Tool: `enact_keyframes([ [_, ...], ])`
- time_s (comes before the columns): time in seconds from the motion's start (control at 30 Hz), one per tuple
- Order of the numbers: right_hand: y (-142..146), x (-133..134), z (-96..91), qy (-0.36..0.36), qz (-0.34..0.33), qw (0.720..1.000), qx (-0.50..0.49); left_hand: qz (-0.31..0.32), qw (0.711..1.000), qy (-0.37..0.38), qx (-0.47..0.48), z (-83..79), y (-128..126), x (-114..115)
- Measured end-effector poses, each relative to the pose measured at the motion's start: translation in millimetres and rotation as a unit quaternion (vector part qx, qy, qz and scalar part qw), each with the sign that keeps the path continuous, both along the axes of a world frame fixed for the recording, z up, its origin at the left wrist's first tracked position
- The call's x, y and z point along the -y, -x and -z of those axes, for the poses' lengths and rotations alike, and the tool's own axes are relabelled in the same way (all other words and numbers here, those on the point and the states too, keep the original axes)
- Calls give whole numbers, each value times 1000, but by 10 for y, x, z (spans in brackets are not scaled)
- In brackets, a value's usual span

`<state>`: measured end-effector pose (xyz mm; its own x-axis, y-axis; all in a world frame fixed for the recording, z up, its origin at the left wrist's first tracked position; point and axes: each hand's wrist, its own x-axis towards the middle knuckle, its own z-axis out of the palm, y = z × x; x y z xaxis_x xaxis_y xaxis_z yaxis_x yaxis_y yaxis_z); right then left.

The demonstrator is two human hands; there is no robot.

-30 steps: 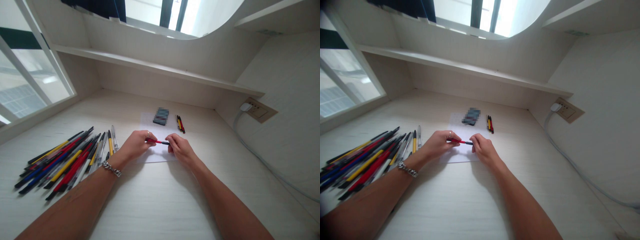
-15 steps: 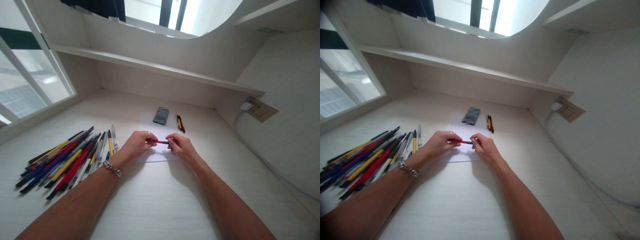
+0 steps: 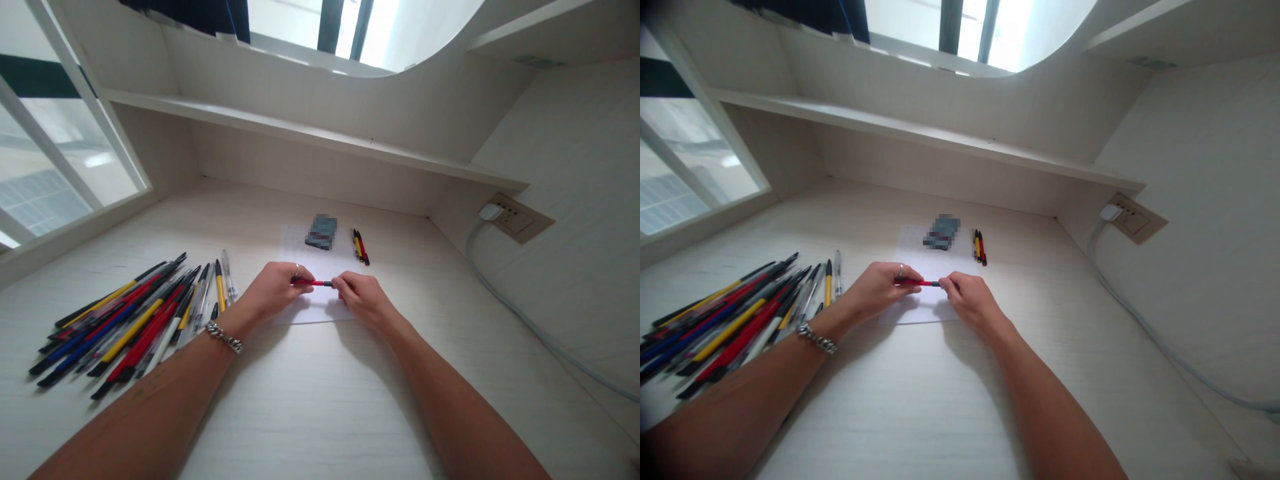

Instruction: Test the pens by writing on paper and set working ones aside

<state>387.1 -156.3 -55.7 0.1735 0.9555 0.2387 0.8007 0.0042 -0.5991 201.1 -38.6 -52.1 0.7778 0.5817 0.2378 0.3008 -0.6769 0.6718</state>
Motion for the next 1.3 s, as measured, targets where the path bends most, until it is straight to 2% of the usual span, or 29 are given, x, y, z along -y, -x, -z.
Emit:
enact_keyframes([
  [0.07,-5,-2,-4,6,3,1000,9,0,1000,0,-3,0,0,-1],
  [0.23,-30,-3,23,-75,-17,997,-32,21,999,-4,-25,-1,5,-11],
  [0.3,-27,-2,32,-83,-22,996,-39,18,999,-11,-26,-2,6,-11],
  [0.6,24,-22,-17,7,8,999,41,-18,1000,-11,14,-10,-13,24],
  [0.77,50,-39,-17,28,8,999,18,-25,998,-56,16,-39,-14,23],
  [0.93,75,-49,-46,53,15,998,-37,-34,997,-63,18,-65,-15,35],
  [1.17,-81,-28,-55,36,42,997,-54,-52,996,-8,72,-41,-11,21],
  [1.23,-159,-19,-35,25,63,997,-35,-68,994,7,85,-44,-4,1],
  [1.3,-203,-10,-20,7,87,996,26,-79,993,20,90,-50,1,-13],
])
